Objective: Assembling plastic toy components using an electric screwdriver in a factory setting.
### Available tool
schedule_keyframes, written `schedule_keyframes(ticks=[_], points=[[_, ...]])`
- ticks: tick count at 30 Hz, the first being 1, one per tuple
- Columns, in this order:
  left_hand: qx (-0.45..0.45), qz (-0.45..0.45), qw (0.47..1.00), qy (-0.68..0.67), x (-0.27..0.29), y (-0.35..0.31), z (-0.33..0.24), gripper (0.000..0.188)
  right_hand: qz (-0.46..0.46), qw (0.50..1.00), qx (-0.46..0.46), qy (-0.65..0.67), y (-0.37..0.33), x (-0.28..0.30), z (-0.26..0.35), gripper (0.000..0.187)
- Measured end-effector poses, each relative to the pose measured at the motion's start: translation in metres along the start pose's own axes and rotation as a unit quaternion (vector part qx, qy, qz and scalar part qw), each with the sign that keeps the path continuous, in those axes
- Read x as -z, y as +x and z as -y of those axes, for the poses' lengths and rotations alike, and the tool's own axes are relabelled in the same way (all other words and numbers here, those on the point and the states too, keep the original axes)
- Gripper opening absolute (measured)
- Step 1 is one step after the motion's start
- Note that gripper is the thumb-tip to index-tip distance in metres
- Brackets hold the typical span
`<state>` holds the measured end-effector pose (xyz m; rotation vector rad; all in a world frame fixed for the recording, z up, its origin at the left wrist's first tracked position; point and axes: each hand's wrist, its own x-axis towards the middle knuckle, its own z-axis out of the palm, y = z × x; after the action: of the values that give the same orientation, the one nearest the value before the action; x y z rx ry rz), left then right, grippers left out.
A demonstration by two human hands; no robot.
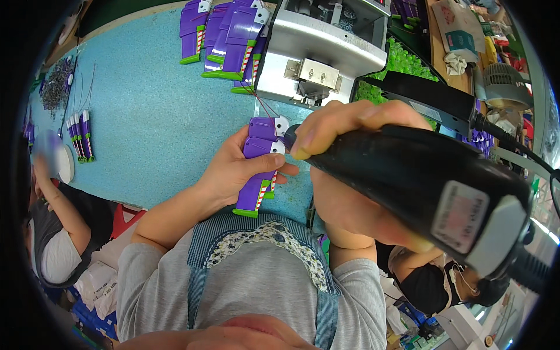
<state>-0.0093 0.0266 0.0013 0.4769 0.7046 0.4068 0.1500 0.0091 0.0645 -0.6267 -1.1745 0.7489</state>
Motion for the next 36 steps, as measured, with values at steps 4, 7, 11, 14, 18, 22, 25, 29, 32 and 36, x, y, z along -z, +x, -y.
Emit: schedule_keyframes(ticks=[4, 7, 11, 14, 18, 22, 25, 29, 32, 36], points=[[0.0, 0.004, 1.0, 0.01, -0.002, 0.001, 0.0, 0.04, -0.005, 0.999, 0.022, -0.028, -0.005, -0.005, -0.004, 0.094], [0.007, -0.002, 1.0, 0.015, -0.003, 0.0, -0.001, 0.04, 0.003, 0.999, 0.034, -0.033, -0.004, -0.005, -0.007, 0.094], [0.003, -0.004, 1.0, 0.009, -0.001, 0.002, 0.002, 0.041, -0.013, 0.999, 0.03, -0.032, -0.006, -0.006, -0.009, 0.094], [0.004, -0.002, 1.0, -0.001, 0.0, 0.004, 0.002, 0.039, 0.004, 1.0, 0.014, -0.026, -0.004, -0.001, -0.01, 0.094], [0.016, -0.007, 1.0, -0.019, 0.001, 0.009, -0.002, 0.038, 0.074, 0.997, 0.0, 0.016, 0.024, 0.014, -0.006, 0.095], [0.028, -0.009, 0.999, -0.013, 0.004, 0.012, 0.003, 0.041, -0.035, 0.983, 0.002, 0.18, 0.044, 0.019, -0.014, 0.094], [0.023, -0.015, 1.0, -0.002, 0.002, 0.013, 0.001, 0.042, 0.058, 0.997, 0.027, 0.04, 0.04, 0.026, -0.015, 0.096], [-0.014, 0.004, 0.999, -0.052, 0.006, 0.012, 0.0, 0.046, -0.009, 0.999, -0.009, 0.043, 0.014, 0.001, 0.002, 0.093], [-0.019, 0.002, 0.997, -0.068, 0.004, 0.011, 0.001, 0.047, 0.001, 1.0, -0.025, 0.013, 0.002, -0.009, 0.008, 0.092], [-0.029, -0.012, 0.997, -0.069, 0.003, 0.011, 0.005, 0.047, 0.026, 1.0, -0.012, -0.008, -0.006, -0.008, -0.001, 0.092]])
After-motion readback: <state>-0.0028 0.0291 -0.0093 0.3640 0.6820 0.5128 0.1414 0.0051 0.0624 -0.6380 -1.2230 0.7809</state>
